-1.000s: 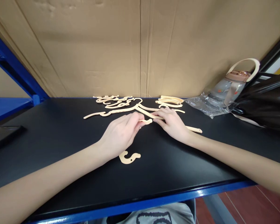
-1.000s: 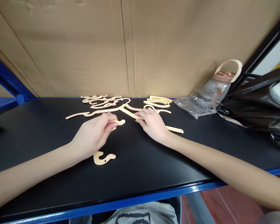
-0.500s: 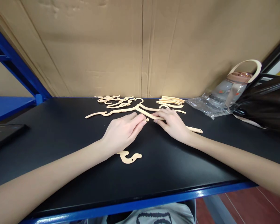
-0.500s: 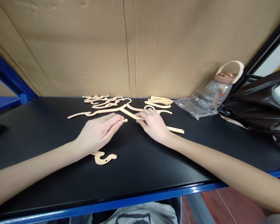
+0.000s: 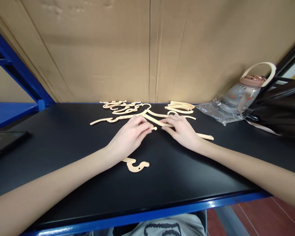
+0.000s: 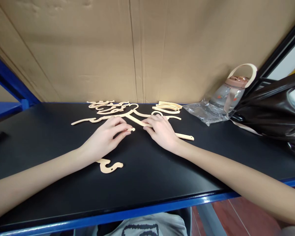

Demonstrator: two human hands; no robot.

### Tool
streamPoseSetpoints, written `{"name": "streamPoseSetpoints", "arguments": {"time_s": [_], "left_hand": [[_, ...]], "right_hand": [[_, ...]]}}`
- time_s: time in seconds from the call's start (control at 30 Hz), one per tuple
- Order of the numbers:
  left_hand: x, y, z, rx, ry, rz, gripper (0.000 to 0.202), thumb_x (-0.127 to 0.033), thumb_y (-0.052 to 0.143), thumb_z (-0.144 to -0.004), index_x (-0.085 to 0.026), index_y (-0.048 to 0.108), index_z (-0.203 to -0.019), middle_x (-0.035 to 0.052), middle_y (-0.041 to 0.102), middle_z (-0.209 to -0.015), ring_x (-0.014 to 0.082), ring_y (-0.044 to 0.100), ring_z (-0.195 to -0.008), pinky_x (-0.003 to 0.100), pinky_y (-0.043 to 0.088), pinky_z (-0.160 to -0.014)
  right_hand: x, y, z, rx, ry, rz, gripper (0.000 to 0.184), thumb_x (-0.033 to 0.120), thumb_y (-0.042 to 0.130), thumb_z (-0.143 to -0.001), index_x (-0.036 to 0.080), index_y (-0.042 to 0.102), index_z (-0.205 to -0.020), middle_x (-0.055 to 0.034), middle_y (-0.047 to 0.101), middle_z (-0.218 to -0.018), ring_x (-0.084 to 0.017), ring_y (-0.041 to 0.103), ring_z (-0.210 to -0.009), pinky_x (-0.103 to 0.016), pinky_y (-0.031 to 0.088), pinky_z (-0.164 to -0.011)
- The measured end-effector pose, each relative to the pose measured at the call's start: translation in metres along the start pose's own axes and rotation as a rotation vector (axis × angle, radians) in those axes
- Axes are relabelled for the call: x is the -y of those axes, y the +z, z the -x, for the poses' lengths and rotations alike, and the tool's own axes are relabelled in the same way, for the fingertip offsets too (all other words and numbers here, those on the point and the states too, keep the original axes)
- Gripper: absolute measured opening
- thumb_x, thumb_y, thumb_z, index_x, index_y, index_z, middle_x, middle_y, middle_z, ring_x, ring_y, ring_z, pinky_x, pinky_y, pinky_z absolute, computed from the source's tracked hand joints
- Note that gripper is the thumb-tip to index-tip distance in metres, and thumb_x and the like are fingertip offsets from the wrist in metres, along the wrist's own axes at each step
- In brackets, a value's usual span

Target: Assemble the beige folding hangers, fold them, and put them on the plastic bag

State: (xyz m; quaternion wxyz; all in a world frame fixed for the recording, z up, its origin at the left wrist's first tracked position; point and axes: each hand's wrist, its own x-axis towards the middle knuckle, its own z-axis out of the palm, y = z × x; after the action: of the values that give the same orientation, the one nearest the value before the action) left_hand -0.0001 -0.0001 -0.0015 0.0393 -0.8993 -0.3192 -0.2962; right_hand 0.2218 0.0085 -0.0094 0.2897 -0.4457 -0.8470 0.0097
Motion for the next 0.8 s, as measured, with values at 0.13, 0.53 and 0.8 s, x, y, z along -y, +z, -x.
{"name": "streamPoseSetpoints", "arguments": {"time_s": [0.13, 0.53, 0.8], "left_hand": [[0.002, -0.002, -0.001, -0.054, -0.025, -0.005, 0.021, -0.025, 0.044, -0.099, -0.017, 0.063, -0.1, 0.0032, 0.063, -0.097, 0.0152, 0.059, -0.088, 0.025, 0.046, -0.077], [-0.007, -0.013, -0.001, 0.117, -0.151, -0.051, 0.035, -0.026, 0.024, -0.1, -0.019, 0.054, -0.117, 0.0007, 0.065, -0.082, 0.016, 0.061, -0.066, 0.025, 0.04, -0.057], [-0.009, -0.014, -0.003, 0.136, -0.301, 0.016, 0.031, -0.022, 0.027, -0.091, -0.02, 0.038, -0.12, -0.0025, 0.061, -0.078, 0.0159, 0.061, -0.063, 0.026, 0.04, -0.06]], "right_hand": [[0.001, -0.001, 0.0, 0.011, 0.008, 0.001, 0.019, 0.019, 0.053, -0.093, 0.021, 0.068, -0.104, -0.0044, 0.071, -0.104, -0.023, 0.059, -0.096, -0.038, 0.041, -0.085], [0.0, 0.0, 0.0, 0.009, -0.012, -0.023, 0.02, 0.019, 0.052, -0.093, 0.022, 0.066, -0.107, -0.0036, 0.071, -0.105, -0.022, 0.059, -0.098, -0.038, 0.04, -0.086], [0.003, -0.002, 0.001, 0.011, 0.003, -0.032, 0.013, 0.016, 0.055, -0.089, 0.022, 0.063, -0.097, -0.0015, 0.07, -0.104, -0.021, 0.058, -0.098, -0.036, 0.039, -0.085]]}}
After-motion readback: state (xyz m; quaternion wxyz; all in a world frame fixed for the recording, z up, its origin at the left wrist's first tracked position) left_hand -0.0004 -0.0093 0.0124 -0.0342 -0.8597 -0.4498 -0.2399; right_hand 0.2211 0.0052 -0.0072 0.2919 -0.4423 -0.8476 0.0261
